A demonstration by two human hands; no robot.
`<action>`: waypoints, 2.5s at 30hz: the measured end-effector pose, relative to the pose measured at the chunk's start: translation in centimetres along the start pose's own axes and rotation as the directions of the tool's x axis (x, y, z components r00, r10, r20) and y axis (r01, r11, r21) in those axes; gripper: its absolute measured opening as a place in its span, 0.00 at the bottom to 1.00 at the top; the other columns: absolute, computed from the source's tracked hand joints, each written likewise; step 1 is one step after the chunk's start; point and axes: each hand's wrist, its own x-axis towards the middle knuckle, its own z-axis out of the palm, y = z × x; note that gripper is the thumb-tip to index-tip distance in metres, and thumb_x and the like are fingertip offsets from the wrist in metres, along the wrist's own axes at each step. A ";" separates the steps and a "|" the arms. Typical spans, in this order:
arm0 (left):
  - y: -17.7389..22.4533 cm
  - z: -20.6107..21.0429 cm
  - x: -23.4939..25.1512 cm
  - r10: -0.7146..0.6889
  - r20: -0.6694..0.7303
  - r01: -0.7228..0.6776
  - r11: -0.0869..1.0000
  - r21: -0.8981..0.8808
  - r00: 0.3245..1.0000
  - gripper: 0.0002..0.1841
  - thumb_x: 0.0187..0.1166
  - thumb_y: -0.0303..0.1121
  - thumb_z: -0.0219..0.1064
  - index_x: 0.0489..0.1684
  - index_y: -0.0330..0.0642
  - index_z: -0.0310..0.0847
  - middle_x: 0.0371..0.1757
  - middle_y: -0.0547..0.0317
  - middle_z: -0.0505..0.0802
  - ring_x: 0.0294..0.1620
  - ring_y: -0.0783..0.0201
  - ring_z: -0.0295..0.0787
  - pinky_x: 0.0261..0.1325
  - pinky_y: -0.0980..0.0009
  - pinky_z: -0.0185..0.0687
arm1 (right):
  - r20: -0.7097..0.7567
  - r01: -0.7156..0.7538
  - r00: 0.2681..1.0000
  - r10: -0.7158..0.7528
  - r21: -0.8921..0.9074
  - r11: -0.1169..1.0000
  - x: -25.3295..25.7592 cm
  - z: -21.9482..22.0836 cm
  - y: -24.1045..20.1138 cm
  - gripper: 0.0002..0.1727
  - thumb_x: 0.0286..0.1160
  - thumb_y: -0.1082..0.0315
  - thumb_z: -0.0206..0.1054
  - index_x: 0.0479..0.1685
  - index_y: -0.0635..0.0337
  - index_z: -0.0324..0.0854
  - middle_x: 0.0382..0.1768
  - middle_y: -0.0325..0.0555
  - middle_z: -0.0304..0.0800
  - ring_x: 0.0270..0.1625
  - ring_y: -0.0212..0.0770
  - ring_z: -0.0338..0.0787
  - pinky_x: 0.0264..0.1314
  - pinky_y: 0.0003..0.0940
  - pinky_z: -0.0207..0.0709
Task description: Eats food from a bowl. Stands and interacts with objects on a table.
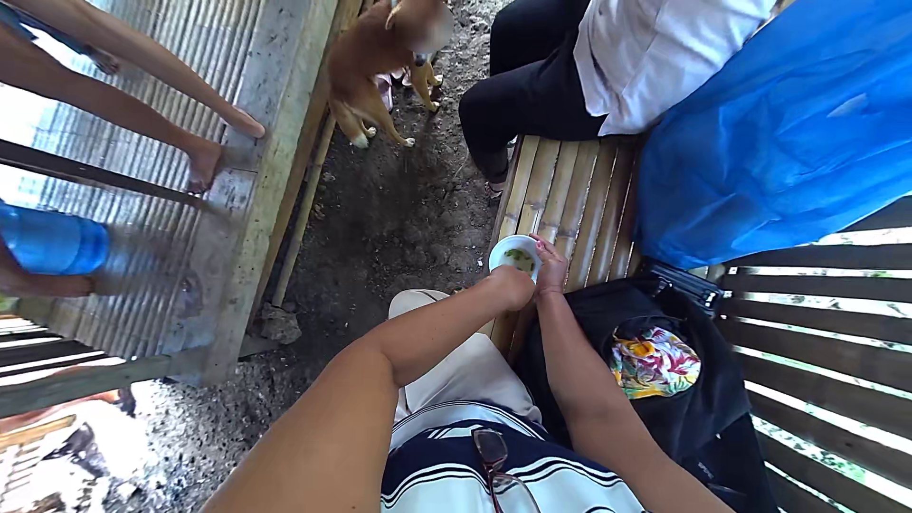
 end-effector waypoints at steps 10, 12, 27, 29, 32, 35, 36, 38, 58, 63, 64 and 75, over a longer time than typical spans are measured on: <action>-4.4 2.4 1.9 -0.022 -0.110 -0.028 0.898 -0.439 0.994 0.14 0.81 0.28 0.62 0.57 0.36 0.89 0.58 0.38 0.92 0.65 0.38 0.88 0.65 0.33 0.79 | 0.005 -0.014 1.000 0.014 0.028 1.000 0.3 0.3 0.1 0.17 0.89 0.71 0.54 0.63 0.69 0.85 0.61 0.54 0.91 0.63 0.37 0.89 0.70 0.34 0.80; -4.3 2.6 1.9 -0.077 -0.133 -0.004 0.852 -0.523 0.988 0.14 0.81 0.29 0.61 0.57 0.38 0.89 0.57 0.39 0.93 0.63 0.39 0.88 0.63 0.33 0.80 | -0.001 -0.013 1.000 0.013 0.038 0.999 0.4 0.3 0.2 0.17 0.89 0.71 0.55 0.63 0.69 0.86 0.60 0.54 0.91 0.62 0.37 0.89 0.68 0.34 0.81; -1.8 1.1 2.2 -0.225 -0.058 0.167 0.851 -0.498 0.973 0.17 0.77 0.32 0.64 0.62 0.42 0.87 0.56 0.40 0.93 0.60 0.39 0.90 0.56 0.32 0.83 | -0.013 0.003 1.000 -0.002 0.027 1.000 0.4 0.2 0.3 0.18 0.88 0.71 0.53 0.62 0.70 0.85 0.59 0.54 0.91 0.63 0.37 0.88 0.70 0.35 0.80; -1.5 1.0 1.9 -0.231 -0.050 0.177 0.852 -0.492 0.972 0.15 0.77 0.33 0.64 0.58 0.41 0.87 0.53 0.40 0.93 0.57 0.39 0.91 0.54 0.34 0.84 | -0.009 0.001 1.000 0.000 0.039 0.999 0.3 0.2 0.3 0.18 0.88 0.71 0.52 0.63 0.71 0.85 0.60 0.54 0.91 0.64 0.37 0.88 0.71 0.35 0.79; -1.3 0.8 1.8 -0.217 -0.046 0.167 0.853 -0.495 0.975 0.13 0.80 0.35 0.64 0.52 0.39 0.87 0.49 0.40 0.93 0.54 0.40 0.91 0.51 0.36 0.84 | -0.005 0.015 1.000 -0.015 0.030 0.999 0.3 0.2 0.2 0.19 0.88 0.71 0.52 0.62 0.71 0.85 0.60 0.54 0.91 0.64 0.36 0.88 0.71 0.34 0.78; -1.6 0.8 2.2 -0.167 -0.045 0.126 0.872 -0.473 0.985 0.12 0.80 0.35 0.64 0.51 0.37 0.87 0.48 0.40 0.93 0.54 0.40 0.91 0.51 0.36 0.84 | 0.003 0.045 0.999 -0.045 0.009 0.999 0.4 0.1 0.6 0.19 0.88 0.71 0.52 0.62 0.71 0.86 0.61 0.54 0.91 0.65 0.36 0.87 0.72 0.34 0.78; -1.6 0.7 2.2 -0.146 -0.038 0.112 0.882 -0.459 0.989 0.11 0.80 0.34 0.64 0.49 0.37 0.86 0.47 0.40 0.92 0.53 0.40 0.91 0.50 0.37 0.84 | 0.008 0.045 0.999 -0.045 0.001 0.999 0.4 0.1 0.6 0.19 0.88 0.71 0.52 0.62 0.71 0.85 0.61 0.54 0.91 0.66 0.37 0.87 0.73 0.34 0.77; -1.8 0.2 1.9 -0.095 -0.013 0.080 0.903 -0.422 0.995 0.09 0.80 0.32 0.64 0.46 0.35 0.86 0.46 0.40 0.92 0.52 0.40 0.90 0.50 0.37 0.83 | 0.002 0.030 1.000 -0.030 0.014 0.999 0.3 0.2 0.6 0.19 0.88 0.71 0.52 0.62 0.71 0.85 0.61 0.54 0.91 0.66 0.36 0.87 0.73 0.34 0.77; -2.0 -1.7 1.7 0.026 0.109 0.003 0.966 -0.260 0.994 0.09 0.80 0.27 0.64 0.36 0.27 0.83 0.45 0.36 0.90 0.50 0.41 0.89 0.52 0.39 0.82 | 0.001 0.033 0.999 -0.033 -0.013 0.999 0.5 0.3 1.2 0.18 0.87 0.71 0.54 0.60 0.69 0.87 0.57 0.53 0.93 0.61 0.36 0.89 0.69 0.34 0.80; -5.7 0.0 2.8 0.011 0.121 0.052 0.861 -0.506 0.993 0.15 0.91 0.33 0.52 0.44 0.36 0.85 0.30 0.52 0.81 0.26 0.60 0.73 0.30 0.58 0.70 | 0.007 0.037 0.999 -0.037 -0.005 0.999 0.5 0.4 1.1 0.17 0.87 0.72 0.55 0.60 0.69 0.87 0.57 0.54 0.93 0.60 0.37 0.90 0.68 0.36 0.81; -6.0 0.0 2.7 -0.009 0.142 0.087 0.827 -0.556 0.990 0.16 0.92 0.35 0.50 0.48 0.37 0.85 0.30 0.54 0.81 0.24 0.62 0.70 0.29 0.61 0.68 | 0.013 0.033 0.999 -0.033 -0.002 0.999 0.5 0.4 1.1 0.17 0.87 0.71 0.54 0.60 0.69 0.87 0.57 0.54 0.93 0.61 0.37 0.90 0.69 0.36 0.81; -5.7 0.5 2.6 0.013 0.097 0.035 0.878 -0.477 0.995 0.11 0.87 0.27 0.57 0.52 0.34 0.86 0.39 0.47 0.87 0.38 0.54 0.82 0.45 0.53 0.79 | 0.020 0.045 0.999 -0.044 -0.002 0.999 0.7 0.3 1.0 0.17 0.87 0.72 0.54 0.60 0.71 0.87 0.57 0.54 0.92 0.61 0.38 0.90 0.69 0.36 0.81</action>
